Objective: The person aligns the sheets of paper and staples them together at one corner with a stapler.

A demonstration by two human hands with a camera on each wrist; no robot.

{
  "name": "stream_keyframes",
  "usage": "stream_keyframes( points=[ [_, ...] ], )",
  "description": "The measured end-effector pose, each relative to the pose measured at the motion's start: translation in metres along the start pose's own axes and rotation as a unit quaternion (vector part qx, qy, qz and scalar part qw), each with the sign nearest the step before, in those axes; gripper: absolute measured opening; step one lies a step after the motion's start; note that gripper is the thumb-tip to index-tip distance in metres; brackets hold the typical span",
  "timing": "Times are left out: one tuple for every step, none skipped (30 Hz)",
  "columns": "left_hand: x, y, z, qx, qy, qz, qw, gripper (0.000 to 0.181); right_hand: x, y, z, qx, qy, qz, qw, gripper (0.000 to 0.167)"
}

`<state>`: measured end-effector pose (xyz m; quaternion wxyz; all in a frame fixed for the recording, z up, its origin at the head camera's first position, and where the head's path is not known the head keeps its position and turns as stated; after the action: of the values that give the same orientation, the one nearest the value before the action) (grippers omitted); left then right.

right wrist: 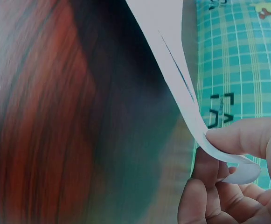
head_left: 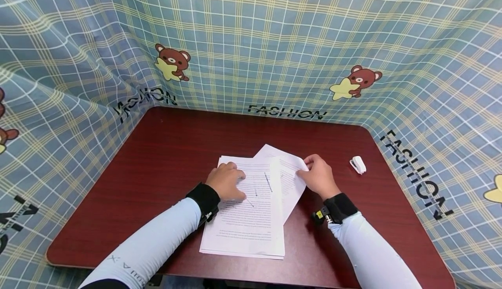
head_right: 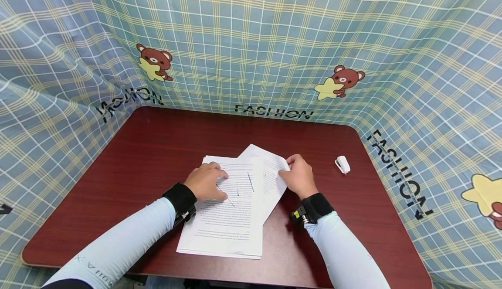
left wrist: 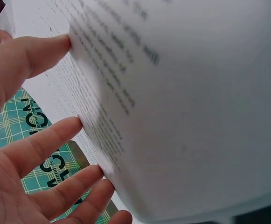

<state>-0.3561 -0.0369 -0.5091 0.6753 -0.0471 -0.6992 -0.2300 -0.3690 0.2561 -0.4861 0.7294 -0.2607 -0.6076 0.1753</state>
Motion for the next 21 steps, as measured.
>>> stream_keyframes(
  points=[
    [0.0,-0.001,0.0,0.0,0.001,0.001,1.0,0.063,0.003,0.002,0.0,-0.001,0.002,-0.002,1.0,0.039],
    [0.0,-0.001,0.0,0.001,0.001,0.001,1.0,0.063,0.006,0.005,0.002,-0.003,0.004,-0.004,1.0,0.039],
    [0.0,-0.001,0.0,0.0,0.003,0.0,1.0,0.063,0.009,0.009,0.002,-0.004,0.007,-0.007,0.9999,0.039],
    [0.0,-0.002,0.0,0.0,0.004,-0.001,1.0,0.063,0.013,0.011,0.003,-0.005,0.01,-0.009,0.9999,0.04],
    [0.0,-0.002,0.0,-0.001,0.005,-0.002,1.0,0.063,0.016,0.015,0.004,-0.006,0.013,-0.01,0.9998,0.04],
    [0.0,-0.002,0.0,-0.001,0.007,-0.003,1.0,0.064,0.02,0.018,0.005,-0.008,0.017,-0.011,0.9998,0.039],
    [0.0,-0.001,0.0,0.0,0.007,-0.004,1.0,0.064,0.023,0.022,0.007,-0.009,0.021,-0.011,0.9997,0.039],
    [0.0,-0.002,0.0,0.0,0.007,-0.005,1.0,0.064,0.026,0.026,0.008,-0.011,0.024,-0.01,0.9996,0.038],
    [0.0,-0.002,0.0,0.001,0.008,-0.006,1.0,0.064,0.029,0.03,0.009,-0.012,0.027,-0.008,0.9995,0.037],
    [0.0,-0.002,0.0,0.003,0.007,-0.006,1.0,0.064,0.032,0.034,0.01,-0.014,0.031,-0.005,0.9994,0.036],
    [0.0,-0.002,0.0,0.004,0.006,-0.006,1.0,0.064,0.035,0.038,0.011,-0.015,0.034,-0.003,0.9993,0.035],
    [0.0,-0.003,-0.001,0.005,0.005,-0.005,1.0,0.063,0.038,0.042,0.011,-0.017,0.037,0.0,0.9992,0.034],
    [0.0,-0.003,-0.001,0.005,0.005,-0.005,1.0,0.063,0.04,0.046,0.011,-0.018,0.039,0.0,0.9991,0.034],
    [0.0,-0.002,-0.001,0.004,0.005,-0.005,1.0,0.063,0.043,0.05,0.011,-0.02,0.04,0.0,0.999,0.034],
    [0.001,-0.001,-0.001,0.002,0.005,-0.006,1.0,0.063,0.046,0.053,0.011,-0.022,0.043,0.0,0.9988,0.034],
    [0.001,-0.001,-0.001,0.001,0.003,-0.004,1.0,0.063,0.049,0.057,0.011,-0.025,0.047,-0.002,0.9986,0.034],
    [0.001,-0.001,-0.001,0.001,0.003,-0.004,1.0,0.063,0.053,0.06,0.011,-0.027,0.049,-0.005,0.9984,0.035],
    [0.001,-0.001,-0.001,0.0,0.003,-0.005,1.0,0.063,0.056,0.062,0.011,-0.029,0.052,-0.009,0.9982,0.035],
    [0.001,0.0,-0.001,0.0,0.004,-0.006,1.0,0.062,0.06,0.064,0.011,-0.027,0.056,-0.014,0.9979,0.035],
    [0.001,-0.001,-0.001,0.0,0.004,-0.006,1.0,0.062,0.064,0.065,0.01,-0.027,0.062,-0.017,0.9975,0.034],
    [0.001,-0.001,-0.001,0.002,0.003,-0.006,1.0,0.063,0.068,0.065,0.01,-0.026,0.067,-0.019,0.9972,0.032]
  ],
)
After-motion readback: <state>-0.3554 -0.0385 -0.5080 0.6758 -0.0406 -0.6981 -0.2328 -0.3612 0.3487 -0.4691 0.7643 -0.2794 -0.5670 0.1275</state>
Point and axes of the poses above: each hand's wrist, its own z-axis towards the middle knuckle, its own x-axis out of the back of the hand, y = z × x, the point moved 10 cm from there along z, towards the middle knuckle, and after that the axes turned 5 degrees about y, right-handed, at the moved point
